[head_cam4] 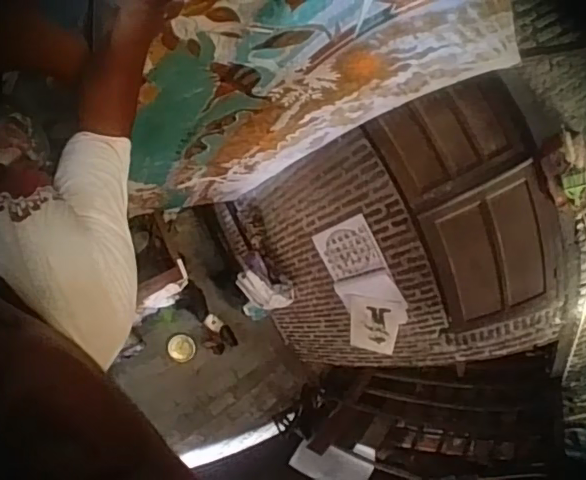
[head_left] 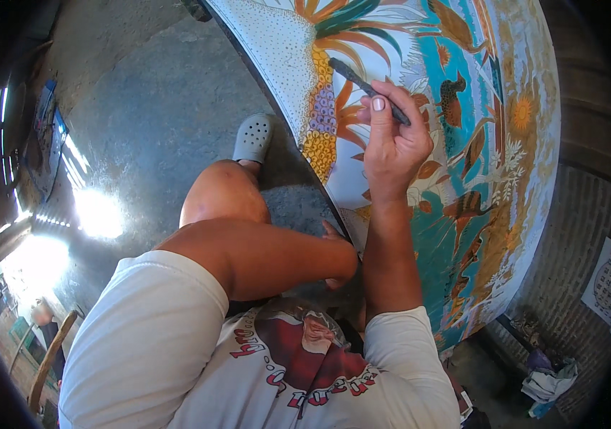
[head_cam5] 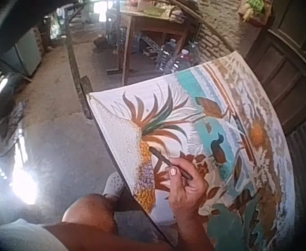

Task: Apply wax or paint to batik fabric using a small brush.

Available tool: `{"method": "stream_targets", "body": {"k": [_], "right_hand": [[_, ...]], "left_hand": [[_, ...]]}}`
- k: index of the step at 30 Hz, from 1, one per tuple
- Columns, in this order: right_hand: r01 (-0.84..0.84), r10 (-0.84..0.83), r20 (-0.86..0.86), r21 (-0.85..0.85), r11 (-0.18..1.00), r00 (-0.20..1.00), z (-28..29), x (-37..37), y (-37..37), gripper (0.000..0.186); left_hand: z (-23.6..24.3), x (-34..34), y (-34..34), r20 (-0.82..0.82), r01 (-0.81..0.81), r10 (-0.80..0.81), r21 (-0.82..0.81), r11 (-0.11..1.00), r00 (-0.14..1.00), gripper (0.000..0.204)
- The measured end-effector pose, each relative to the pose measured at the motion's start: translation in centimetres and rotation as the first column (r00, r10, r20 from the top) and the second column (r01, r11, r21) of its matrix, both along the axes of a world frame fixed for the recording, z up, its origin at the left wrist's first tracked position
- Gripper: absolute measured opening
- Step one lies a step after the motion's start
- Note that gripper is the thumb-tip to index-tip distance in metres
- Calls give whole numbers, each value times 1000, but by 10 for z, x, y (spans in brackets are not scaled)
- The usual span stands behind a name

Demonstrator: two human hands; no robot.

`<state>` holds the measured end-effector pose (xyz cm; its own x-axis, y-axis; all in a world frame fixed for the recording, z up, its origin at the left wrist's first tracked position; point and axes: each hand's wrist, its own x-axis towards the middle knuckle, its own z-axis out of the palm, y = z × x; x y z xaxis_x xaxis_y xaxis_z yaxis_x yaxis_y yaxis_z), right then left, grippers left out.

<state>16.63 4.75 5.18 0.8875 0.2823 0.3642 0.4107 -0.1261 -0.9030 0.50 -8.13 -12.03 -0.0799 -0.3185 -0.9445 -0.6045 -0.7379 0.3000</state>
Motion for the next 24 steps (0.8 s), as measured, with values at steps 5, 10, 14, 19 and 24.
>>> {"method": "stream_targets", "body": {"k": [5, 10, 14, 19, 24], "right_hand": [[12, -17, 67, 80, 997, 998, -2, 4, 5, 17], [-1, 0, 19, 58, 998, 1000, -1, 4, 9, 17], [-9, 7, 22, 73, 997, 1000, -1, 1, 11, 16], [-18, 15, 52, 64, 998, 999, -2, 4, 14, 16], [-49, 49, 25, -20, 999, 998, 0, 8, 15, 21]], "left_hand": [[30, 7, 23, 9, -49, 50, -87, 995, 999, 80], [43, 8, 33, 3, -88, 89, -141, 986, 996, 78], [49, 8, 39, -1, -103, 105, -171, 980, 995, 77], [53, 10, 44, -3, -126, 128, -196, 973, 992, 76], [34, 2, 31, -1, -150, 153, -195, 969, 988, 74]]}}
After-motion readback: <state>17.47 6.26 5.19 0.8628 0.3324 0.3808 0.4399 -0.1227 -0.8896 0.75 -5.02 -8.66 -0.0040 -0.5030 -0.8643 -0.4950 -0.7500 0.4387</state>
